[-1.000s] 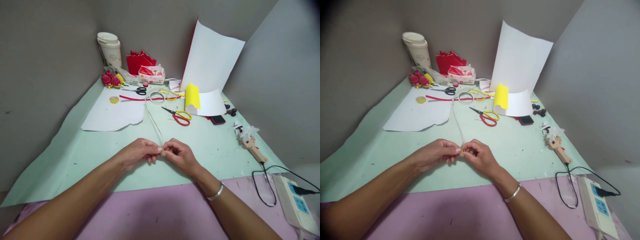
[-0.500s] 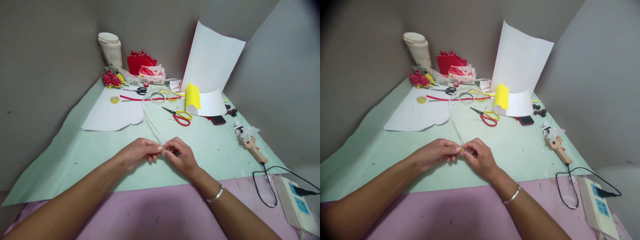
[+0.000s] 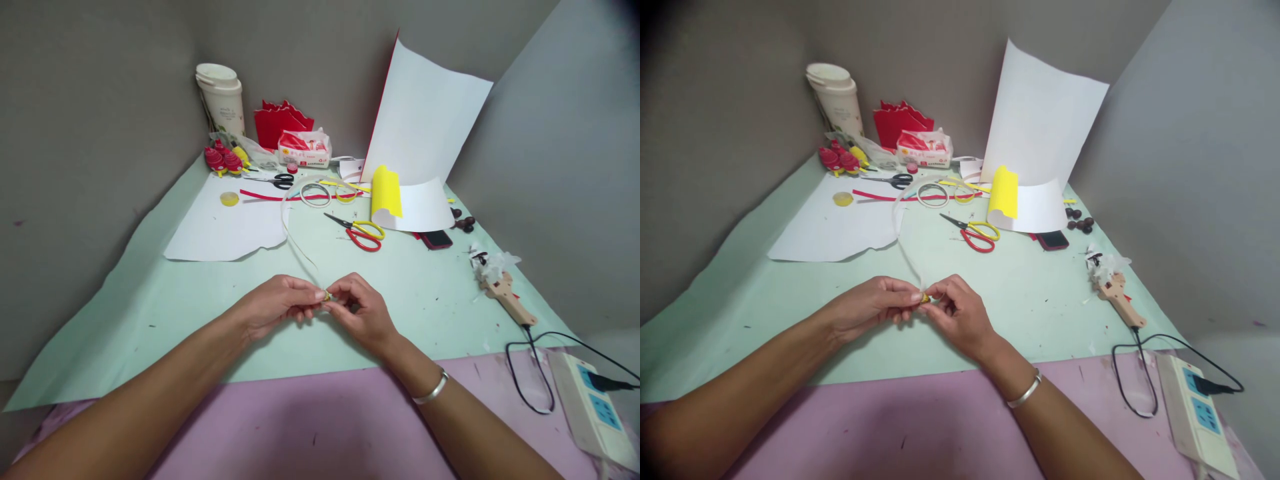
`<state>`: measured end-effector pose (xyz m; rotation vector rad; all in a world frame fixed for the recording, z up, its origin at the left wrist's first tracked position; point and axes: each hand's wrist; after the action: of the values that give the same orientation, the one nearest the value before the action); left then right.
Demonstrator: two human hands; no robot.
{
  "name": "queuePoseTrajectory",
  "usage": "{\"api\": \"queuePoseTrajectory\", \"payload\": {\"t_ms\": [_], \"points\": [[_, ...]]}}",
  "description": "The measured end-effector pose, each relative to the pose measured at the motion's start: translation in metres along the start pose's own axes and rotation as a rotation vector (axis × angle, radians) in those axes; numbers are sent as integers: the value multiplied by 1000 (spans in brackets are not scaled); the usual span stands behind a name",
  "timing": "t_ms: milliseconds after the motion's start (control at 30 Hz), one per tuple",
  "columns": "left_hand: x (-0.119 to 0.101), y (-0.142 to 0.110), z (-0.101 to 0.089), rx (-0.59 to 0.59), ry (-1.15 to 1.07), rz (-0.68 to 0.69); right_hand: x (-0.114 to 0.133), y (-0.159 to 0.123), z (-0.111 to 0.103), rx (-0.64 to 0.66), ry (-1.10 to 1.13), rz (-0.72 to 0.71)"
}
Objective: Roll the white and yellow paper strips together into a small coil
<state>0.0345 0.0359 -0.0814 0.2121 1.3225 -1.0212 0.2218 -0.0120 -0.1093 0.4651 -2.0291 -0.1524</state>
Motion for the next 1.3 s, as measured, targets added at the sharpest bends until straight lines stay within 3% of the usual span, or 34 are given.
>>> {"api": "queuePoseTrajectory", "payload": {"t_ms": [167, 567, 867, 1300], "points": [[2, -1, -1, -8, 44, 6, 1, 0, 0, -15, -23, -14], [1, -2, -6, 97, 60, 0, 0, 1, -4, 108, 94, 14], [4, 0, -1, -17, 13, 18, 1, 0, 2, -73, -53, -41], [-2, -3, -6, 67, 61, -39, 0, 2, -5, 126, 134, 59]]}}
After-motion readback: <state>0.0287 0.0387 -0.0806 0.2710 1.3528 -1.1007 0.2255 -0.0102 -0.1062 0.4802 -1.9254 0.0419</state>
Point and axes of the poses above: each hand's wrist, its own y-axis towards the middle knuckle, its own z-axis out of the palm, x = y × z, and after that the axes turned 7 degrees about x, right-handed
